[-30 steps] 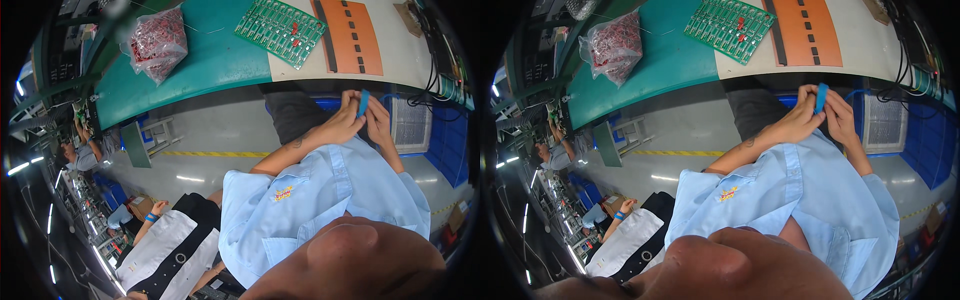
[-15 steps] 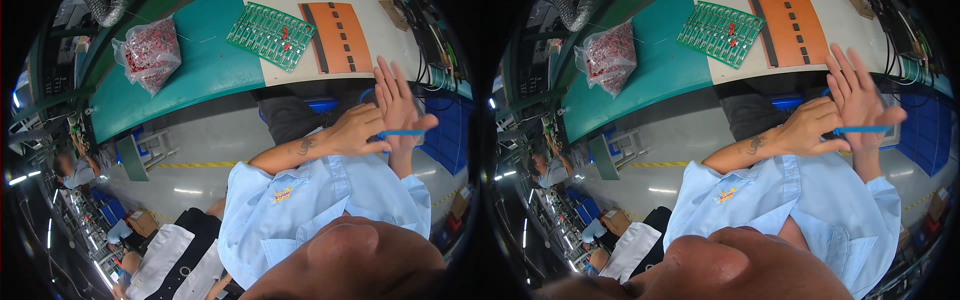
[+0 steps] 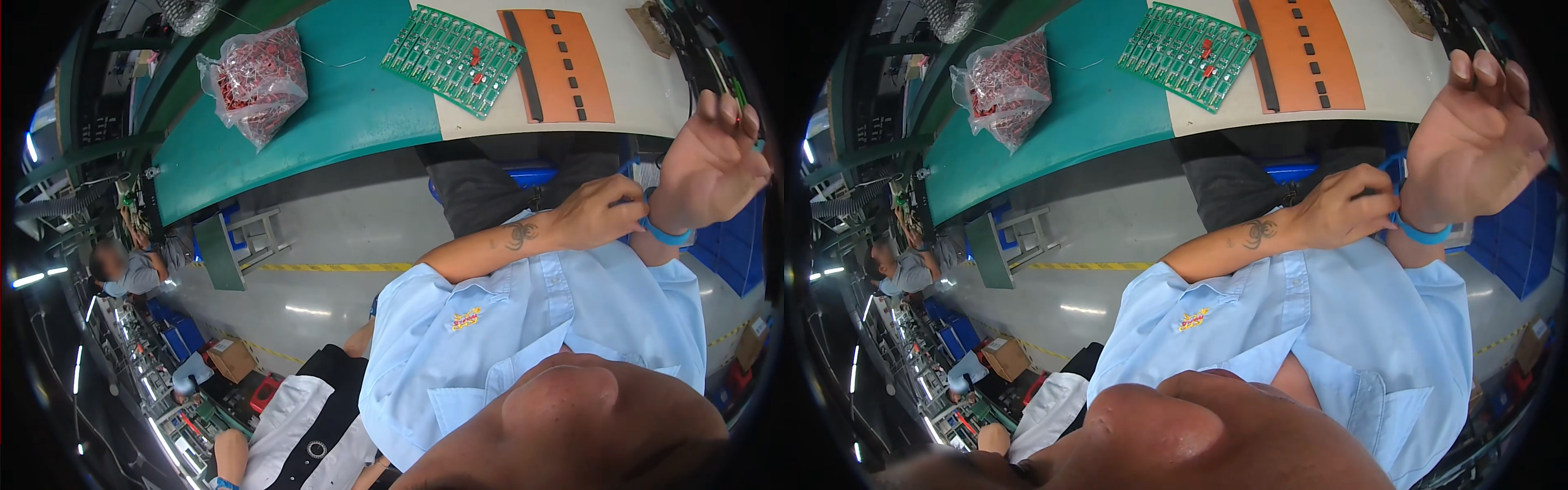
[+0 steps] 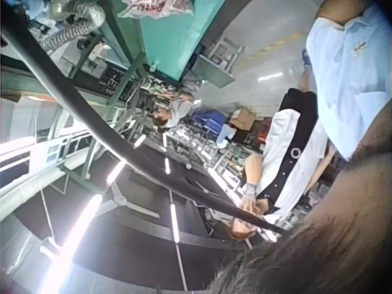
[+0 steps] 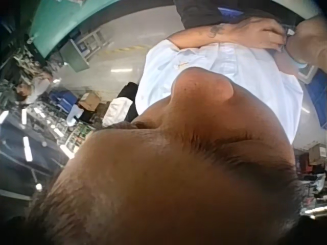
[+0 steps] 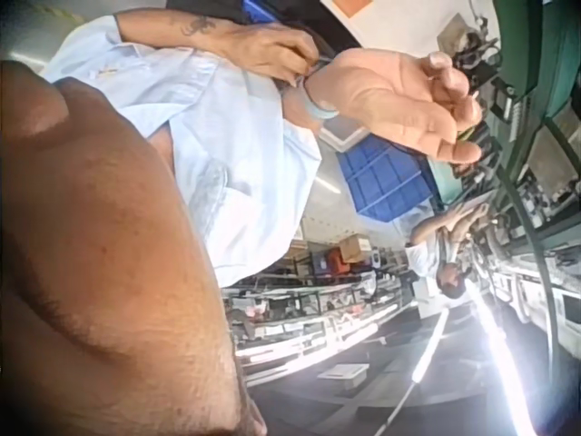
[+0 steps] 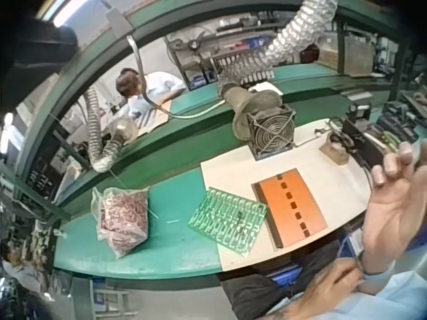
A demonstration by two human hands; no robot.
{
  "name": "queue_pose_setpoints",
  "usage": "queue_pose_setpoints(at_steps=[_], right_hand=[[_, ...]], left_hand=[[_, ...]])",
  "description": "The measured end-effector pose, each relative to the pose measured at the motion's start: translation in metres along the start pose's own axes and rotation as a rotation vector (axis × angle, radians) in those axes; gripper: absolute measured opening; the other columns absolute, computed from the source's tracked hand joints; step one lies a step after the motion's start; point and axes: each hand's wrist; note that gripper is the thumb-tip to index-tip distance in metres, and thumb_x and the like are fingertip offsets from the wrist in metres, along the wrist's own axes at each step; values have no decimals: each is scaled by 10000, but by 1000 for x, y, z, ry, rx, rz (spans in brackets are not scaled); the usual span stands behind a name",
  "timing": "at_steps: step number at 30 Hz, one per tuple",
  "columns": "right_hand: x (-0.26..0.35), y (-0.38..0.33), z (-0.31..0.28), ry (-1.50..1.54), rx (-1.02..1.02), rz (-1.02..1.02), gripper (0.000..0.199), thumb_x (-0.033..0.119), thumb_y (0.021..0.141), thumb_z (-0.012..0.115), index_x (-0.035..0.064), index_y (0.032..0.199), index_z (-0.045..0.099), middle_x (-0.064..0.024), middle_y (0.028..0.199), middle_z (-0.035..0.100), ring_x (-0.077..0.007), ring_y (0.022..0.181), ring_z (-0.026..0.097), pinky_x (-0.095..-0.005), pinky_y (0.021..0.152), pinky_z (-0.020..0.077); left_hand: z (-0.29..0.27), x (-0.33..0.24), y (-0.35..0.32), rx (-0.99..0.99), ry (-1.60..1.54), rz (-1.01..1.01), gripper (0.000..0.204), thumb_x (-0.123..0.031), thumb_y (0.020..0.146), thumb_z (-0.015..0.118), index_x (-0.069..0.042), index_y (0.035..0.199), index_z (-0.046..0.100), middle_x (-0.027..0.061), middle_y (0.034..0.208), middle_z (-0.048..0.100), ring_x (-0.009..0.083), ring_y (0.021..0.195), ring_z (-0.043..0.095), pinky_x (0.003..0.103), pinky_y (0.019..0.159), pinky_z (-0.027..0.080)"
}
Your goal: Assemble electronic components and metal shields onto printed circuit boards at a manual assembly station.
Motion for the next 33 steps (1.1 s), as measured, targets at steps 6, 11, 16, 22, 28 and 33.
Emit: queue_pose_setpoints(at_steps=[6,11,16,22,28,33], right_hand=[[-29,-7,27,-674,44,-313,660,228,925,741,129,1505,442,-231,1443,526,-355,1279,556,-486,1082,449],[-25,19,51,213,105,227,467,237,1025,580,92,1457,476,-134,1256,592,-242,1092,591,-388,960,488],[-44,26,54,713,74,375,295,203,1081,503,36,1322,532,-27,982,584,-123,812,565,-238,752,492],[-68,-17,79,-669,831,445,621,256,922,740,65,1464,505,-149,1447,539,-309,1282,548,-403,1073,448],[-83,-34,39,-914,1071,243,827,231,797,818,120,1527,446,-138,1526,495,-352,1338,520,-424,1112,420],[-97,-47,42,-1054,1087,283,963,404,763,843,106,1567,405,-173,1562,458,-375,1382,472,-477,1148,374]], left_hand=[[3,5,2,-19,79,226,370,-90,807,825,-93,1117,623,87,1127,577,242,900,616,319,751,544],[1,18,-4,-64,-9,149,355,-87,814,818,-83,1114,630,83,1099,582,243,869,614,327,747,544],[-4,15,-10,-45,-85,49,344,-113,831,812,-72,1123,636,89,1097,599,253,875,619,333,753,547],[-49,0,-3,65,147,-44,396,-180,853,808,-55,1181,623,111,1143,617,269,910,635,336,753,549],[-160,-11,28,-287,488,13,415,-118,862,742,-12,1239,603,137,1186,637,297,967,631,391,839,526],[-237,37,30,-300,961,-309,463,-112,870,669,21,1296,546,197,1208,627,357,1085,520,465,933,433]])
Point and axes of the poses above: each hand's wrist, its own y-axis towards the middle knuckle, its own z-axis out of the palm, x = y × z
